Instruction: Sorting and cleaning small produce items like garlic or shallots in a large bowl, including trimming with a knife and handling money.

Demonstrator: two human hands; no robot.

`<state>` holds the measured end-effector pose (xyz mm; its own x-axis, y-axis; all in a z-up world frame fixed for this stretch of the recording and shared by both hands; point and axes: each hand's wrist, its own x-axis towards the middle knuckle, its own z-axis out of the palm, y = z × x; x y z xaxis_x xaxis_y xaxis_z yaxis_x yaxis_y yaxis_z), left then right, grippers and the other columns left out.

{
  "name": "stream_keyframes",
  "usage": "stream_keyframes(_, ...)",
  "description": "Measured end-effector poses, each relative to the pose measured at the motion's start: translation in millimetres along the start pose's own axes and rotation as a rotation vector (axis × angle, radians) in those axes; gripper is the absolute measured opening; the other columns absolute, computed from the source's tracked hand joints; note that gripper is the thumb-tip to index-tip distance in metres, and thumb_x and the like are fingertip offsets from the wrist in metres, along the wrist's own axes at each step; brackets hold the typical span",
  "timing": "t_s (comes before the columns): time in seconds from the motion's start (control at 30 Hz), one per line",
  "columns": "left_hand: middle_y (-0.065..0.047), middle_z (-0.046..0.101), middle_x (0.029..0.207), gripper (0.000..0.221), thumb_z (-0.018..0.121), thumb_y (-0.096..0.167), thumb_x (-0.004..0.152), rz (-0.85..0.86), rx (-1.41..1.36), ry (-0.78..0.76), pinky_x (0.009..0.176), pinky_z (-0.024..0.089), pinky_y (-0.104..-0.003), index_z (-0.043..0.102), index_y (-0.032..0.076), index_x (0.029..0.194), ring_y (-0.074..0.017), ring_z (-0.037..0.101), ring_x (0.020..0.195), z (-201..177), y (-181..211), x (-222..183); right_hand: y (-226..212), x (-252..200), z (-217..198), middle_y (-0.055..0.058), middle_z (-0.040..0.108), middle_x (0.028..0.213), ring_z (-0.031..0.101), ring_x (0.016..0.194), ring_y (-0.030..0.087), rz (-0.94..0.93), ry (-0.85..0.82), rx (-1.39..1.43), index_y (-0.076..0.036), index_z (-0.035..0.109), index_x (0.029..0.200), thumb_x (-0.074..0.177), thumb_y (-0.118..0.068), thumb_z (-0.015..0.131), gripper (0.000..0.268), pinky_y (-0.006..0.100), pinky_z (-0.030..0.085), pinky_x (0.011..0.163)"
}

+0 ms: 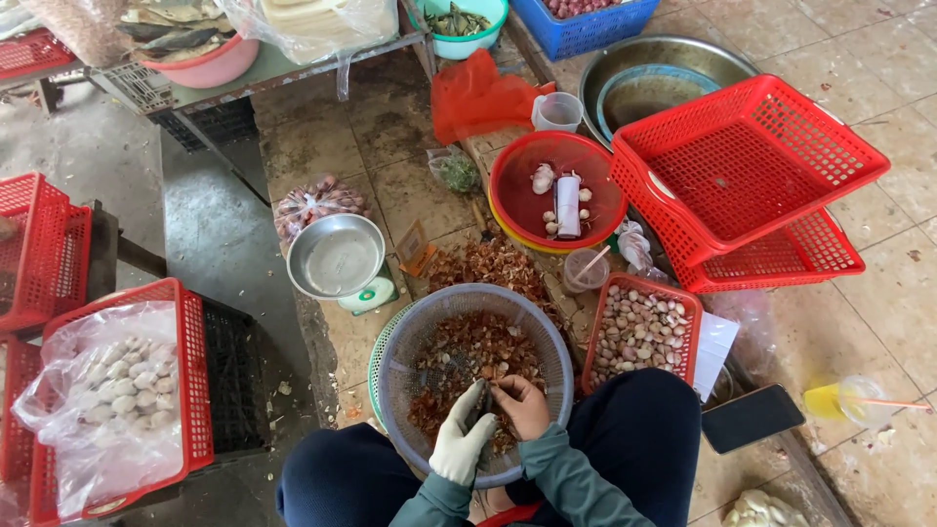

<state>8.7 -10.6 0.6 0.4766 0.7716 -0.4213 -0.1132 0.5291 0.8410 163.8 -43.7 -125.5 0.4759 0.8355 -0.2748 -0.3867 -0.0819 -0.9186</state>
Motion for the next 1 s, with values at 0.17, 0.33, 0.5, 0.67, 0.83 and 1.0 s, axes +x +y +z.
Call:
stream_keyframes(0.17,-0.012,0.059,0.077,0.045,0.061,0.008,0.096,-0.236,-0.598,-0.067,0.035,0.029,-0.024,0.056,0.008,0.141,-0.0124,0.039,0.041,-14,0,2,4,8,-11,0.016,0.074,0.104,0.07,0.086,0.025,0.394,-0.169,0.463,0.002,0.069,0.112,0.096,-0.003,0.069,0.018,0.036,0.06,0.079)
stream_keyframes(0.33,-0.015,0.063,0.083,0.055,0.059,-0.002,0.089,-0.225,-0.411,-0.042,0.043,0.035,-0.025,0.055,0.005,0.144,-0.0143,0.045,0.048,-8,10,2,5,10,-11,0.008,0.071,0.102,0.067,0.08,0.018,0.45,-0.238,0.682,-0.008,0.065,0.112,0.1,-0.009,0.065,0.011,0.03,0.059,0.073)
stream_keyframes(0.5,-0.016,0.064,0.078,0.057,0.062,0.001,0.092,-0.134,-0.157,-0.021,0.037,0.037,-0.026,0.051,-0.001,0.147,-0.0145,0.048,0.042,-7,11,2,-11,1,-9,0.023,0.074,0.114,0.073,0.094,0.031,0.415,-0.15,0.375,0.01,0.067,0.129,0.096,0.002,0.066,0.034,0.038,0.062,0.083)
stream_keyframes(0.67,-0.019,0.066,0.089,0.068,0.059,0.007,0.091,-0.098,-0.148,0.072,0.036,0.037,-0.027,0.04,0.006,0.156,-0.0144,0.045,0.044,2,29,-1,-15,2,-16,0.018,0.074,0.113,0.071,0.086,0.025,0.446,-0.095,0.457,0.003,0.065,0.123,0.096,0.002,0.065,0.027,0.034,0.061,0.075)
stream_keyframes(0.83,-0.011,0.066,0.08,0.082,0.055,0.01,0.092,-0.27,-0.131,-0.191,0.038,0.031,-0.024,0.025,0.024,0.167,-0.0111,0.046,0.047,4,34,-10,-14,2,-21,0.017,0.075,0.114,0.072,0.083,0.022,0.498,-0.075,0.502,0.002,0.065,0.127,0.097,-0.002,0.066,0.03,0.029,0.059,0.071)
stream_keyframes(1.0,-0.015,0.066,0.084,0.071,0.058,0.008,0.094,-0.236,-0.169,-0.053,0.042,0.035,-0.022,0.037,0.01,0.161,-0.0121,0.048,0.048,-6,17,1,-7,7,-28,0.018,0.077,0.107,0.074,0.093,0.024,0.228,-0.11,0.195,0.007,0.072,0.113,0.09,0.01,0.071,0.023,0.032,0.061,0.086)
